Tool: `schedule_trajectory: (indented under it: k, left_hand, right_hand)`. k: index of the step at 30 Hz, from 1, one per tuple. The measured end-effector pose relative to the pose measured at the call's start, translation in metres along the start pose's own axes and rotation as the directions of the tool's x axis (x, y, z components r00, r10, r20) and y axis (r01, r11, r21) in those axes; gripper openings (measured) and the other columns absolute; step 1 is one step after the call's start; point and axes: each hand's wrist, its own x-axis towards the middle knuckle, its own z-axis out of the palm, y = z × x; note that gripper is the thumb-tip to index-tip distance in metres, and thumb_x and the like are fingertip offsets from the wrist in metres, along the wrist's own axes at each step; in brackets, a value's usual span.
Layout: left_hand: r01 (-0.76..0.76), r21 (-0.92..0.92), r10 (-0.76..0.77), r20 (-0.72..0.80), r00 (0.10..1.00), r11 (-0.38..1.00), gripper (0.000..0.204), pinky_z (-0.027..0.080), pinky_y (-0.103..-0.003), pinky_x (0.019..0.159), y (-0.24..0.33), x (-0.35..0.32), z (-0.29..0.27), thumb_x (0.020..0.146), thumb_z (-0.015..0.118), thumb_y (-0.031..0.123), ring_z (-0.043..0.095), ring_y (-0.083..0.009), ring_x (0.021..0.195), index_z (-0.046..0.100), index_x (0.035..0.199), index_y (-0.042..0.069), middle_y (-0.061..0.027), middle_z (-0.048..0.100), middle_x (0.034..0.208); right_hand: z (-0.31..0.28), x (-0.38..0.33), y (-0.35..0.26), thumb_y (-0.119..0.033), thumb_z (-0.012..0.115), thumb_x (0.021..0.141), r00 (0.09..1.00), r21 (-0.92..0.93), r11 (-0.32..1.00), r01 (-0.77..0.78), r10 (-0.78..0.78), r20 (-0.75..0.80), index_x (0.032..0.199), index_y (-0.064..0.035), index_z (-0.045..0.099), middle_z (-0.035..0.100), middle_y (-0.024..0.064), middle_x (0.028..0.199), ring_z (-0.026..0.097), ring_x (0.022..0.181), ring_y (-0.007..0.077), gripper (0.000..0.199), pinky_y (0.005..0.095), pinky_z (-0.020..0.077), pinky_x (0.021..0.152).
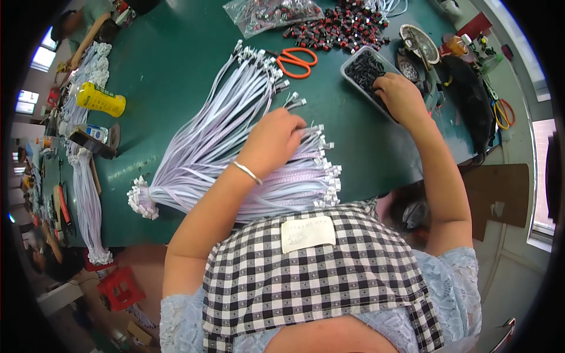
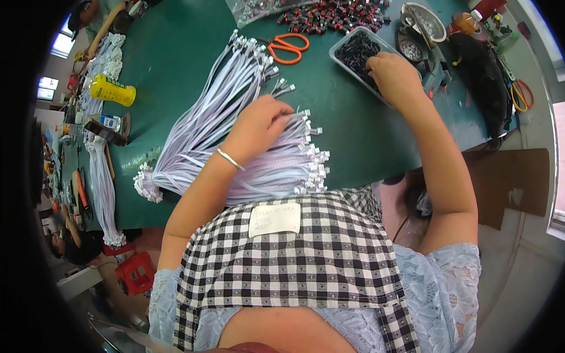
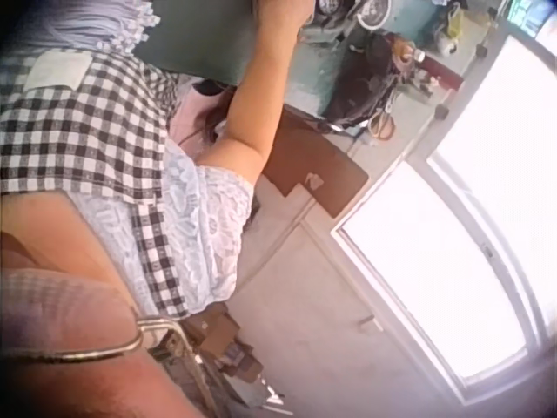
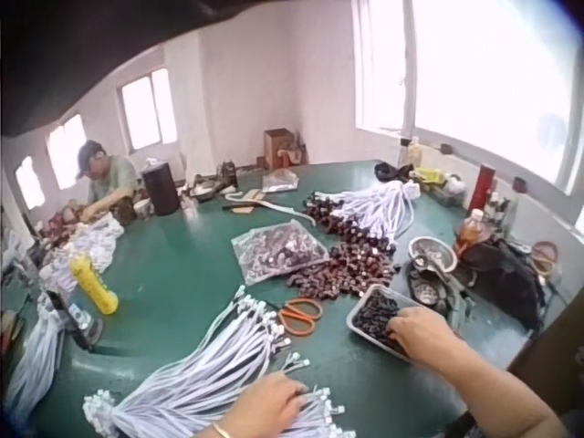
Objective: The person sits at a green workbench and repeatedly picks up white cables and small black plastic clips. They insert the clips onto the ends of the cables by hand and place the finished units into a pile. The workspace contains tools like scissors and a soldering iron, but the person uses only their hands for this assembly task.
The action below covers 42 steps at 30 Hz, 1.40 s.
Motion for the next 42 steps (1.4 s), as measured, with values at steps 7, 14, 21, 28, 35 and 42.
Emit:
schedule_trajectory:
  k: [7,14,21,28,35,42]
  left_hand:
    - [0.147,-0.226,-0.157,-0.027,0.987,0.963,0.01,0.045,-0.032,0.066,0.008,-0.001,-0.008,0.079,0.063,0.009,0.056,-0.023,0.073,0.062,0.087,0.002,-0.0094,0.056,0.081]
    - [0.394,-0.677,-0.377,0.183,0.908,0.621,0.012,0.043,-0.019,0.066,0.007,-0.003,-0.013,0.086,0.058,0.006,0.052,-0.004,0.074,0.059,0.098,0.001,0.002,0.059,0.088]
    - [0.442,-0.837,-0.39,0.307,0.868,0.324,0.009,0.04,-0.017,0.061,0.012,-0.003,-0.022,0.085,0.058,0.004,0.048,-0.0025,0.068,0.057,0.094,0.002,0.0037,0.054,0.08]
    - [0.383,-0.672,-0.352,0.191,0.916,0.634,0.008,0.038,-0.016,0.057,0.018,-0.006,-0.011,0.084,0.059,0.004,0.047,-0.0014,0.066,0.055,0.091,0.003,0.0039,0.054,0.079]
    - [0.408,-0.812,-0.389,0.246,0.888,0.417,0.008,0.036,-0.017,0.053,0.02,-0.004,-0.018,0.087,0.059,0.009,0.045,-0.0022,0.061,0.054,0.091,0.005,0.0042,0.052,0.075]
    - [0.444,-0.885,-0.35,0.374,0.859,0.142,0.006,0.031,-0.017,0.049,0.013,-0.004,-0.021,0.09,0.056,0.013,0.042,-0.0034,0.056,0.053,0.092,0.008,0.0048,0.05,0.071]
  right_hand:
    - [-0.015,0.005,-0.004,-0.017,0.06,0.08,0.999,-0.018,0.999,-0.035,0.036,0.029,0.082,-0.0068,0.058,0.06,0.01,0.082,0.06,0.084,0.0302,0.01,0.0416,0.0482,0.073]
    - [-0.026,0.004,-0.011,-0.013,0.061,0.077,0.995,0.038,0.997,-0.071,0.068,0.076,0.082,-0.0068,0.059,0.059,0.0096,0.085,0.057,0.088,0.0289,0.008,0.0413,0.0468,0.076]
    - [-0.019,-0.003,-0.011,-0.015,0.066,0.077,0.999,0.025,0.999,-0.024,0.026,-0.045,0.088,-0.0072,0.063,0.061,0.0077,0.092,0.057,0.092,0.0273,0.014,0.0393,0.046,0.079]
    - [-0.04,0.005,-0.075,-0.015,0.064,0.079,0.987,0.648,0.745,0.161,-0.127,-0.099,0.092,-0.0074,0.063,0.061,0.0073,0.088,0.059,0.083,0.0268,0.016,0.0375,0.046,0.074]
    - [-0.017,0.008,-0.114,-0.014,0.064,0.075,0.862,0.369,0.791,0.488,-0.372,-0.344,0.083,-0.0104,0.061,0.061,0.0033,0.091,0.058,0.082,0.02,0.009,0.0329,0.0432,0.07]
    - [-0.007,0.0,-0.125,-0.01,0.069,0.063,0.781,0.284,0.829,0.483,-0.261,-0.568,0.08,-0.0103,0.062,0.061,0.0016,0.099,0.058,0.084,0.0214,0.018,0.0336,0.0436,0.07]
